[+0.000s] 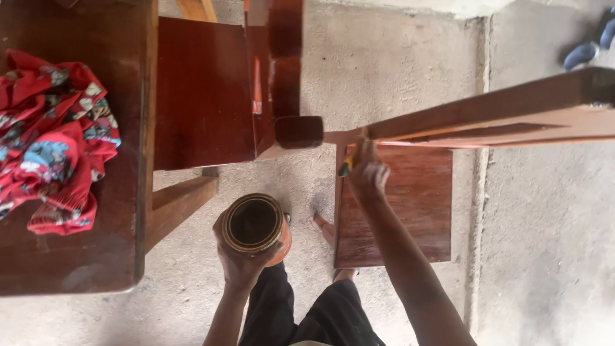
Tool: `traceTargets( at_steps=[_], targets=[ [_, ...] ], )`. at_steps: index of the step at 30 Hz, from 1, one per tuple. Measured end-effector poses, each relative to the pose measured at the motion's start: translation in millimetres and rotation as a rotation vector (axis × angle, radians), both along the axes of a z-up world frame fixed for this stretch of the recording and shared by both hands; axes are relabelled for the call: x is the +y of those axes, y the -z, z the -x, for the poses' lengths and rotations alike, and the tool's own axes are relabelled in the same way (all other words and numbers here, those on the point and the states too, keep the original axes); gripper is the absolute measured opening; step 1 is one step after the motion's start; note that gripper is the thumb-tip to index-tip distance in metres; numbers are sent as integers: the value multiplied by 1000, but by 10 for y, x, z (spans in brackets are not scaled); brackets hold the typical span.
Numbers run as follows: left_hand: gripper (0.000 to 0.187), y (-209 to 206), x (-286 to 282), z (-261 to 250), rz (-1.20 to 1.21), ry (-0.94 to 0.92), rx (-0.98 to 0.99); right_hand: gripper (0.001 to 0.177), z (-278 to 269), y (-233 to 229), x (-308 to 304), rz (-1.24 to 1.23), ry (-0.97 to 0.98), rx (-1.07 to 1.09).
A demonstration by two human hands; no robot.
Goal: The person applies a dark wood finish to a wooden chair using a paintbrush. They start by coating the legs and seat, then move to the backrest and side rails, dipping the brush into a can of varnish as needed.
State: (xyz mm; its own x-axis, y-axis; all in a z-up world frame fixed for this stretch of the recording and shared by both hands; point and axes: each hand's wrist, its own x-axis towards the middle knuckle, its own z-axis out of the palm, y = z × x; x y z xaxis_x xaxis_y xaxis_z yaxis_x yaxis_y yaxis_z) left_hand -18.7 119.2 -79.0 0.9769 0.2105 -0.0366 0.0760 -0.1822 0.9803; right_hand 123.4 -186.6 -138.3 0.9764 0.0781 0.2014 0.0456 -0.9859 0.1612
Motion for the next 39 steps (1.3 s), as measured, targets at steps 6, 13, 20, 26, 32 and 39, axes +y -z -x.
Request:
traceTargets(
  at_steps=[6, 13, 20, 26, 32, 39],
  targets=[
    [110, 66, 63, -15, 62, 0, 6, 62, 83, 291, -187, -198, -14, 10],
    [108, -56, -73, -117, 40, 52, 10, 38, 683, -967, -6, -901, 30, -517],
    [108, -56, -286, -217, 55, 187, 45, 35, 624, 273, -5, -2136, 1142, -781],
    [110, 105, -418, -253, -25, 255, -21, 29, 206, 1631, -309, -2724, 1160, -919],
    [113, 199, -506, -302, 19, 272, 29, 24, 367, 608, -210, -3001, 968, -906],
    [112, 242, -547, -375, -90, 307, -20, 22, 562, 1188, -179, -2796, 1152, -1034]
  ],
)
